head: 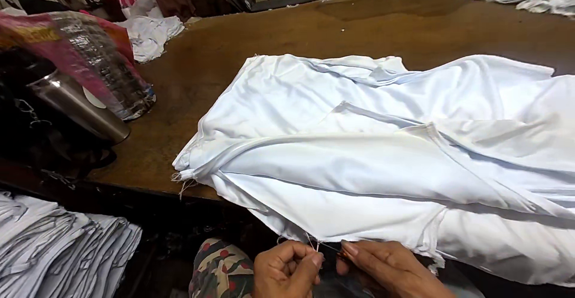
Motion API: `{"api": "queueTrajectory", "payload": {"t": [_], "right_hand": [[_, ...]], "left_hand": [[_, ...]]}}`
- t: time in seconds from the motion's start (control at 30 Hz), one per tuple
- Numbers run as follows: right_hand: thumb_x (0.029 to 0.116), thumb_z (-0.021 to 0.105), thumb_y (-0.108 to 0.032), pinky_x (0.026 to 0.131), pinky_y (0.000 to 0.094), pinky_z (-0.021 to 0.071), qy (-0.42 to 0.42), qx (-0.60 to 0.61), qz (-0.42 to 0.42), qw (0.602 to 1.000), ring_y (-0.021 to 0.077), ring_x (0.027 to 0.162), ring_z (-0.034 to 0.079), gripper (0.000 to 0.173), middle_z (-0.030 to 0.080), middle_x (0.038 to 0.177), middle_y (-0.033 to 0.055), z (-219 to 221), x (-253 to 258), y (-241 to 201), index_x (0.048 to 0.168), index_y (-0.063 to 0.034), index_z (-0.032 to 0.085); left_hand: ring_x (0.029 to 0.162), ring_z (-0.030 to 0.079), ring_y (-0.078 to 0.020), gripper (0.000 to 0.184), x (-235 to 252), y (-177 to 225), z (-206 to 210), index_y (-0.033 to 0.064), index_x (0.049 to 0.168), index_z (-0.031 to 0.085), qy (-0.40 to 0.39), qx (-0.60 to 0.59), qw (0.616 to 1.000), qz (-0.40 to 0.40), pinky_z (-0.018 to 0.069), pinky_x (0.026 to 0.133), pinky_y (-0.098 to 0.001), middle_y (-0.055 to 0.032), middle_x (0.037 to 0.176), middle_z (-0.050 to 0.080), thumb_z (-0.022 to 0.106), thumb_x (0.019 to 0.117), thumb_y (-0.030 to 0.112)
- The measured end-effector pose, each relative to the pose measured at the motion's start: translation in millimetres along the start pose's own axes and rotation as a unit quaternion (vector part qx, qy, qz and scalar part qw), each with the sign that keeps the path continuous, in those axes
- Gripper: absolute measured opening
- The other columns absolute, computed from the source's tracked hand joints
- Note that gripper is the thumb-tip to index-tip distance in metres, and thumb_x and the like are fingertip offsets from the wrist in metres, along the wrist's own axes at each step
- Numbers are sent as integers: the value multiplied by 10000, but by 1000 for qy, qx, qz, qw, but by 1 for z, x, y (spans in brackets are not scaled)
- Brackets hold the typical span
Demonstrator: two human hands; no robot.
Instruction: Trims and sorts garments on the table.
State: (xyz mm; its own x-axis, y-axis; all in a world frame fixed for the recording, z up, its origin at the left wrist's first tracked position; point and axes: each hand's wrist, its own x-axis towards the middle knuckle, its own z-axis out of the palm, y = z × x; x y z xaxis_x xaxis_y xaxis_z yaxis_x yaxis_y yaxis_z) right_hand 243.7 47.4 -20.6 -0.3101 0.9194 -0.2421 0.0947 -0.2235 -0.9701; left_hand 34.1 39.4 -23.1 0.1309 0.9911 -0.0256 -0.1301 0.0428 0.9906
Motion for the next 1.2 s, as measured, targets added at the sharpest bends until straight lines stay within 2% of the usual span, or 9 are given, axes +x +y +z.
{"api": "queueTrajectory", "payload": {"t": [0.2,0.3,0.4,0.53,0.7,0.8,1.0,1.1,1.2], "right_hand": [[1095,443,-204,453,192,329,39,-37,-35,998,-8,474,385,354,489,595,-89,7,3,5,879,-66,688],[1112,436,-256,524,281,419,18,-153,-126,980,85,545,490,400,574,669,43,-3,-12,-2,975,16,695],[1029,611,-413,607,396,526,77,-329,-220,915,227,692,641,449,685,846,180,-23,-30,-12,1121,25,651],[960,667,-252,605,453,554,188,-536,-239,787,309,760,703,326,718,922,190,-46,-30,3,1160,4,658],[982,605,-233,498,443,507,149,-543,-278,778,291,653,676,213,689,795,150,-70,-22,7,1000,-31,668],[989,584,-345,469,383,494,90,-535,-317,778,208,593,633,274,654,735,65,-94,-12,0,956,-87,670],[911,563,-289,463,278,456,-88,-527,-314,785,39,574,575,144,588,674,-108,-122,1,-46,895,-219,687],[879,611,-345,428,181,412,-75,-518,-338,782,-54,532,508,116,525,623,-175,-123,14,-72,842,-254,672],[828,682,-492,460,252,454,-56,-564,-360,741,8,581,556,261,562,696,-147,-112,11,-67,913,-247,657]], "left_hand": [[524,590,-50,58,-1,-4,-2,-35,917,715,-8,7,1000,22,512,466,-203,-43,725,684,668,941,-11],[540,597,-47,55,-5,-4,-6,-31,915,710,-32,21,999,17,517,478,-206,-35,738,684,665,943,-15],[553,602,-46,56,-12,-5,-14,-36,919,712,-45,19,999,8,518,487,-205,-37,746,688,669,946,-12],[553,589,-38,37,-14,-9,-25,-20,909,718,-85,78,993,-28,508,498,-207,-24,729,678,691,928,-2],[739,692,-292,177,-14,-16,-24,16,837,723,-170,511,842,-36,556,654,-500,-130,810,697,630,926,137],[836,708,-366,170,-15,-23,-19,12,901,719,-215,560,795,-88,558,703,-579,-169,888,707,629,930,154],[737,657,-128,165,-14,-24,0,30,984,768,-119,318,940,33,567,667,-283,-80,876,698,689,973,174],[723,681,-105,165,-7,-10,17,-13,1051,735,-72,163,984,-12,589,596,-257,-81,936,710,644,1003,116],[694,703,-139,181,3,-5,27,-38,1120,689,-33,51,995,-75,579,518,-276,-97,941,737,585,1023,72]]}}
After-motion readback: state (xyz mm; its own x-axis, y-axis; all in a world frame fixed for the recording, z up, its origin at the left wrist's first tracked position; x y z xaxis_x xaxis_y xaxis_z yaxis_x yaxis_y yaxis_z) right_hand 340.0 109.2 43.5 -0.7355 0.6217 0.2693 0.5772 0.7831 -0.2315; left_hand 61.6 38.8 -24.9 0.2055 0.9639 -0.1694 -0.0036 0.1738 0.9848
